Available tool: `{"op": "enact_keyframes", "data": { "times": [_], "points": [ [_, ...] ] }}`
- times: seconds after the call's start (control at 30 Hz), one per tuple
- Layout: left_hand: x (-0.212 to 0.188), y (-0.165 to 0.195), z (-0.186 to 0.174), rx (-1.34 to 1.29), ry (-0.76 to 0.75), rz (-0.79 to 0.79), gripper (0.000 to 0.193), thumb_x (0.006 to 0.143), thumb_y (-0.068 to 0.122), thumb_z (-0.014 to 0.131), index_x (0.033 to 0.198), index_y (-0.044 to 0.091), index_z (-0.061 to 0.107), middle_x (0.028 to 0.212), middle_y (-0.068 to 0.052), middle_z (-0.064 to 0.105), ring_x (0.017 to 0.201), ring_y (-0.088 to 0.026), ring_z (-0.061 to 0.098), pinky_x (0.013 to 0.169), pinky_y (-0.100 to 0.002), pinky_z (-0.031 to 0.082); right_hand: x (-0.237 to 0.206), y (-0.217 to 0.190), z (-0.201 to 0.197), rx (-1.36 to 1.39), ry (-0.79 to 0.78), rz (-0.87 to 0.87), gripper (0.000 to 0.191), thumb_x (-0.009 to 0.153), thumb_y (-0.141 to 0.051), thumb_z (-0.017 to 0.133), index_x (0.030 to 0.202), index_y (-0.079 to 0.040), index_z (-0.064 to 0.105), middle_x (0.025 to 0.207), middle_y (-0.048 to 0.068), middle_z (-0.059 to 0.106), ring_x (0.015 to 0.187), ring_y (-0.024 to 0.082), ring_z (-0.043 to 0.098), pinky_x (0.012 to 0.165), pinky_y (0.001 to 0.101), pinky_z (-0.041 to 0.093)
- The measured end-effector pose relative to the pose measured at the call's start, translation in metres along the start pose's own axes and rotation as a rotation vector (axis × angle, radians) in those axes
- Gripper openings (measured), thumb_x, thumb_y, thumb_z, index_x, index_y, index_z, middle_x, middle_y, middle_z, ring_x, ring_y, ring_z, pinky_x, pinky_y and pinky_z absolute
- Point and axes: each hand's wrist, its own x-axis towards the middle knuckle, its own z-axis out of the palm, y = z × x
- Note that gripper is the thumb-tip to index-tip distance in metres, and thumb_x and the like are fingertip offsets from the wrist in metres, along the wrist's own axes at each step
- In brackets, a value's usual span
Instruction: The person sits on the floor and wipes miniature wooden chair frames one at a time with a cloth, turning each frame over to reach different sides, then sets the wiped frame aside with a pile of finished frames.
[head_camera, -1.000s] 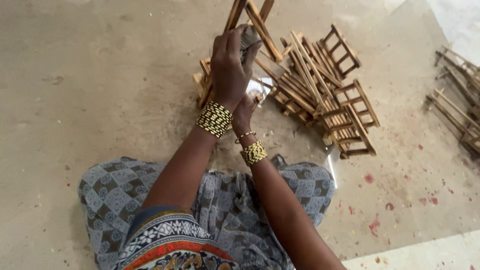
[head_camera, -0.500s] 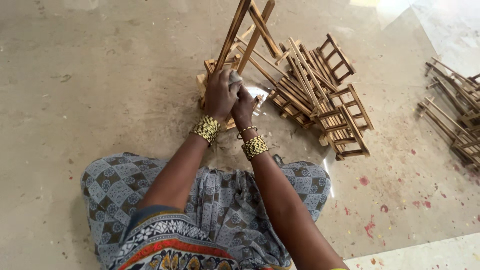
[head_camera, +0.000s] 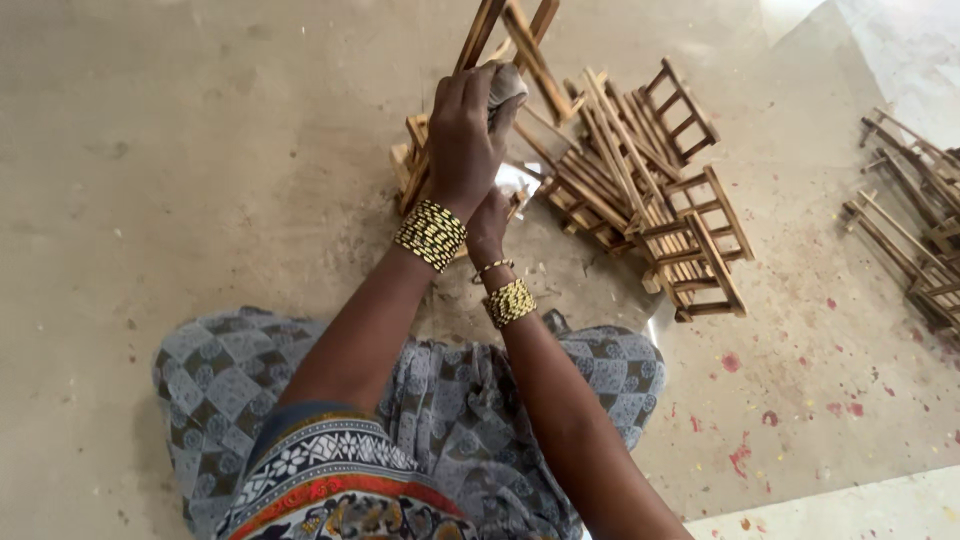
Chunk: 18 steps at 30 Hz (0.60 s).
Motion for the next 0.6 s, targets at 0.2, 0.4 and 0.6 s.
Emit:
{"op": "enact_keyframes", "data": {
  "times": [0.2, 0.4, 0.6],
  "points": [
    [-0.057, -0.021, -0.014, 0.044, -0.121, -0.059, 0.038, 0.094, 0.019, 0.08, 0.124, 0.003, 0.063, 0.114, -0.012, 0.066, 0.107, -0.031, 0.064, 0.091, -0.041, 0.056, -0.002, -0.008, -0.002, 0.167, -0.081, 0.151, 0.032, 0.091, -0.014, 0.067, 0.121, -0.002, 0.067, 0.094, 0.014, 0.076, 0.082, 0.022, 0.074, 0.071, 0.0373, 0.058],
    [-0.071, -0.031, -0.038, 0.079, -0.202, -0.083, 0.037, 0.092, 0.018, 0.079, 0.124, 0.006, 0.064, 0.114, -0.013, 0.068, 0.108, -0.032, 0.064, 0.092, -0.042, 0.056, -0.005, -0.017, -0.003, 0.224, -0.035, -0.061, 0.021, 0.094, -0.01, 0.066, 0.113, -0.001, 0.068, 0.097, 0.016, 0.078, 0.088, 0.023, 0.077, 0.077, 0.0382, 0.061],
    [0.017, -0.02, -0.051, -0.108, 0.2, 0.068, 0.041, 0.101, 0.027, 0.079, 0.132, 0.007, 0.061, 0.123, -0.013, 0.067, 0.114, -0.025, 0.068, 0.091, -0.035, 0.066, -0.008, -0.05, -0.004, -0.015, -0.083, -0.004, 0.023, 0.092, -0.018, 0.073, 0.113, -0.009, 0.071, 0.09, 0.011, 0.075, 0.074, 0.022, 0.072, 0.067, 0.0363, 0.056]
  ]
}}
